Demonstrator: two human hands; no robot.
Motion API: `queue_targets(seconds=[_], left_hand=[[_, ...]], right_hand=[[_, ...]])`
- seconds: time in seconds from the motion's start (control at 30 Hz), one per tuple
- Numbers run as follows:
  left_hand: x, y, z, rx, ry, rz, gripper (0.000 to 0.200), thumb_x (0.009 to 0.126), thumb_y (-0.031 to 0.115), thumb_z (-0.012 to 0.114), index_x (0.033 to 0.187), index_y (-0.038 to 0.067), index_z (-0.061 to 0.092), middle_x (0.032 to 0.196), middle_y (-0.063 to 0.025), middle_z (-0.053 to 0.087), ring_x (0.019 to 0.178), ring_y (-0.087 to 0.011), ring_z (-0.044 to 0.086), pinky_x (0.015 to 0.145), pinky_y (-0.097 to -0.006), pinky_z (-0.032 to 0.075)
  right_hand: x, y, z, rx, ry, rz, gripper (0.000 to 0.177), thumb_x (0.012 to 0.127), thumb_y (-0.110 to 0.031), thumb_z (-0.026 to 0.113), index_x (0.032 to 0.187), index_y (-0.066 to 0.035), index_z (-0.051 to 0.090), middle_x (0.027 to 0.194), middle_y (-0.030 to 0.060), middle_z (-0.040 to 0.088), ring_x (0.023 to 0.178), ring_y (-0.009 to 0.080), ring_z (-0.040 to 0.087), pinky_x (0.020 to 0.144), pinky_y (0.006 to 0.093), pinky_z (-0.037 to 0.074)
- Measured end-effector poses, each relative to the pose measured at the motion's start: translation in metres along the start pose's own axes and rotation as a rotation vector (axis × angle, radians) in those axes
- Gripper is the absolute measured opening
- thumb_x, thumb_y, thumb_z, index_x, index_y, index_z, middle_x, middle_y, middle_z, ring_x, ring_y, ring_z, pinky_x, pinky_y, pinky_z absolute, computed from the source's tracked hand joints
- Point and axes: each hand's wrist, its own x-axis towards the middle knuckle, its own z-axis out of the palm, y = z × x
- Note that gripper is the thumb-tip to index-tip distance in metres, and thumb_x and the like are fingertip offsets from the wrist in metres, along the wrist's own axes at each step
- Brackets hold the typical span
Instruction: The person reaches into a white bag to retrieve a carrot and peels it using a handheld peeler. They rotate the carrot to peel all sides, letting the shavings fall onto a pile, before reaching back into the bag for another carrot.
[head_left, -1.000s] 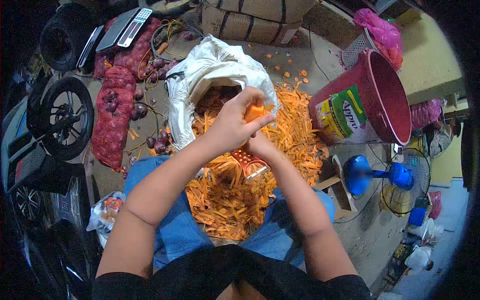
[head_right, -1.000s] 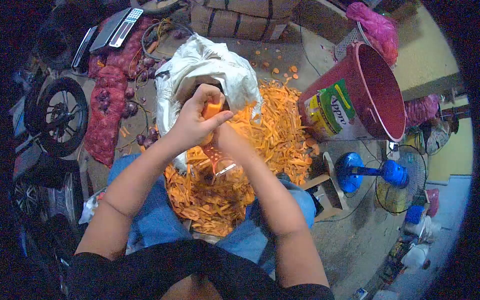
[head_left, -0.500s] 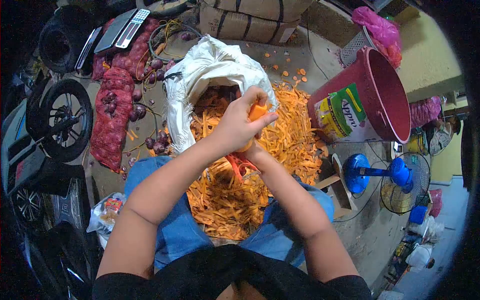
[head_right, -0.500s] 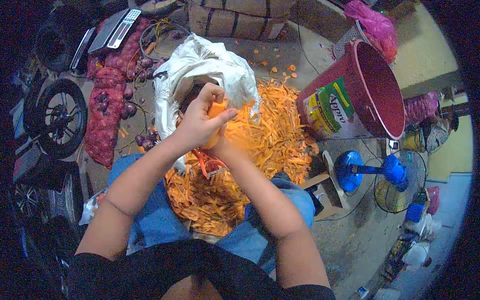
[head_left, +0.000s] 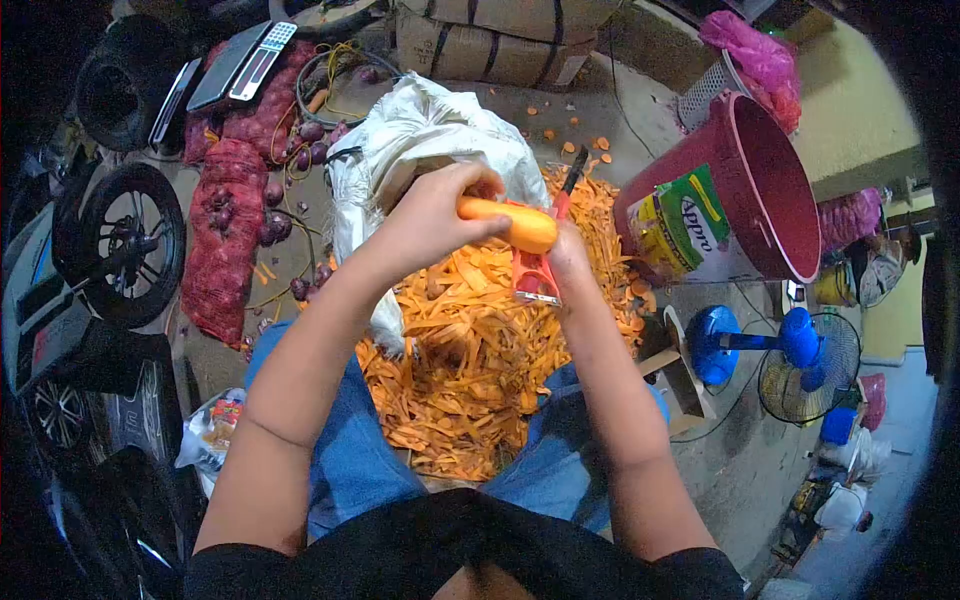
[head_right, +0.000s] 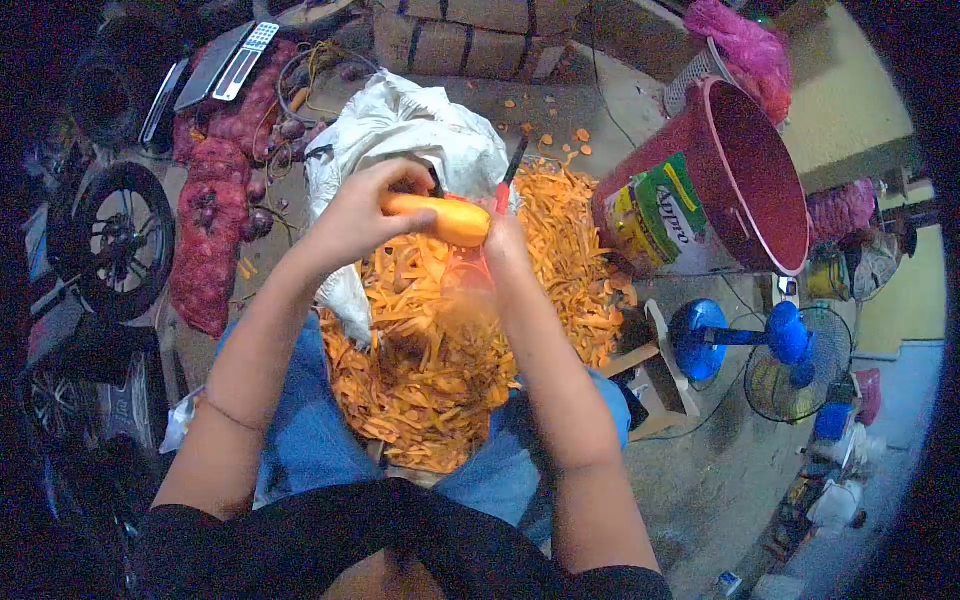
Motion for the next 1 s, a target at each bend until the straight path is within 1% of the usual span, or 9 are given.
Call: queue_targets(seconds=[0.03, 0.17, 0.3, 0.37, 0.4, 0.5, 0.7, 0.93, 1.0], left_hand=[[0.0, -0.003, 0.0, 0.054, -0.067, 0.036, 0.029, 0.064, 0.017, 0.063, 0.082, 0.0, 0.049, 0.077, -0.0108, 0.053, 0.072, -0.0192, 0.053, 0.066, -0.0291, 0.041], [-0.005, -0.007, 0.003, 0.277, -0.288, -0.035, 0.032, 0.061, 0.022, 0.062, 0.083, 0.002, 0.052, 0.074, -0.0161, 0.054, 0.071, -0.0275, 0.054, 0.065, -0.0328, 0.042], [-0.008, -0.004, 0.009, 0.349, -0.326, -0.111, 0.033, 0.058, 0.018, 0.062, 0.085, 0.003, 0.051, 0.075, -0.0166, 0.055, 0.072, -0.0293, 0.053, 0.063, -0.0323, 0.042], [-0.004, -0.01, 0.011, 0.313, -0.3, -0.093, 0.033, 0.057, 0.016, 0.06, 0.086, 0.003, 0.051, 0.074, -0.0162, 0.055, 0.071, -0.0277, 0.054, 0.063, -0.0314, 0.042], [-0.003, -0.007, 0.009, 0.213, -0.26, -0.116, 0.031, 0.056, 0.015, 0.059, 0.084, 0.003, 0.052, 0.074, -0.0164, 0.055, 0.07, -0.0273, 0.055, 0.062, -0.032, 0.042], [0.0, -0.019, 0.011, 0.049, -0.119, -0.138, 0.028, 0.055, 0.011, 0.058, 0.08, 0.002, 0.053, 0.07, -0.0161, 0.056, 0.067, -0.0262, 0.056, 0.06, -0.0311, 0.042], [0.005, -0.012, 0.01, 0.182, -0.042, -0.193, 0.027, 0.055, 0.012, 0.061, 0.078, 0.0, 0.052, 0.066, -0.015, 0.055, 0.064, -0.0262, 0.055, 0.058, -0.031, 0.042], [0.005, -0.007, 0.015, 0.229, -0.043, -0.184, 0.026, 0.056, 0.013, 0.061, 0.078, 0.001, 0.053, 0.067, -0.0159, 0.055, 0.064, -0.028, 0.055, 0.058, -0.0316, 0.042], [0.003, -0.005, 0.015, 0.185, -0.022, -0.059, 0.026, 0.056, 0.013, 0.061, 0.078, 0.002, 0.052, 0.067, -0.0159, 0.055, 0.065, -0.0287, 0.054, 0.058, -0.0319, 0.043]], right_hand=[[0.002, 0.0, 0.0, -0.39, 0.386, -0.156, 0.028, 0.08, -0.03, 0.042, 0.083, -0.004, 0.05, 0.068, 0.0037, 0.053, 0.055, 0.0129, 0.052, 0.049, 0.0234, 0.044], [0.001, -0.007, 0.001, -0.508, 0.437, -0.204, 0.012, 0.079, -0.01, 0.043, 0.08, 0.0, 0.05, 0.074, 0.0087, 0.055, 0.063, 0.0151, 0.054, 0.056, 0.0245, 0.043], [-0.002, -0.008, 0.001, -0.71, 0.366, -0.22, 0.011, 0.075, -0.01, 0.046, 0.078, 0.0, 0.051, 0.066, 0.0076, 0.056, 0.061, 0.014, 0.053, 0.053, 0.0258, 0.041], [-0.007, -0.01, -0.002, -1.174, 0.246, -0.432, 0.012, 0.071, -0.011, 0.05, 0.077, -0.001, 0.052, 0.063, 0.0117, 0.055, 0.058, 0.0189, 0.054, 0.052, 0.0295, 0.039], [-0.011, -0.014, 0.0, -1.328, 0.294, -0.473, 0.015, 0.066, -0.011, 0.051, 0.078, -0.002, 0.051, 0.065, 0.018, 0.052, 0.06, 0.0292, 0.053, 0.054, 0.0355, 0.039], [-0.02, -0.019, 0.007, -1.582, 0.346, -0.368, 0.018, 0.075, -0.019, 0.048, 0.08, -0.002, 0.051, 0.062, 0.0103, 0.053, 0.056, 0.019, 0.051, 0.052, 0.0302, 0.038], [-0.028, -0.015, 0.013, -1.679, 0.359, -0.421, 0.02, 0.074, -0.022, 0.049, 0.077, -0.002, 0.05, 0.059, 0.0195, 0.049, 0.056, 0.0341, 0.049, 0.05, 0.0364, 0.037], [-0.026, -0.014, 0.006, -1.722, 0.387, -0.424, 0.02, 0.075, -0.02, 0.049, 0.076, 0.0, 0.049, 0.06, 0.0195, 0.049, 0.057, 0.0338, 0.048, 0.052, 0.0366, 0.037], [-0.025, -0.015, 0.005, -1.623, 0.341, -0.374, 0.019, 0.075, -0.019, 0.049, 0.077, 0.0, 0.049, 0.063, 0.0199, 0.049, 0.058, 0.0352, 0.047, 0.053, 0.0367, 0.037]])
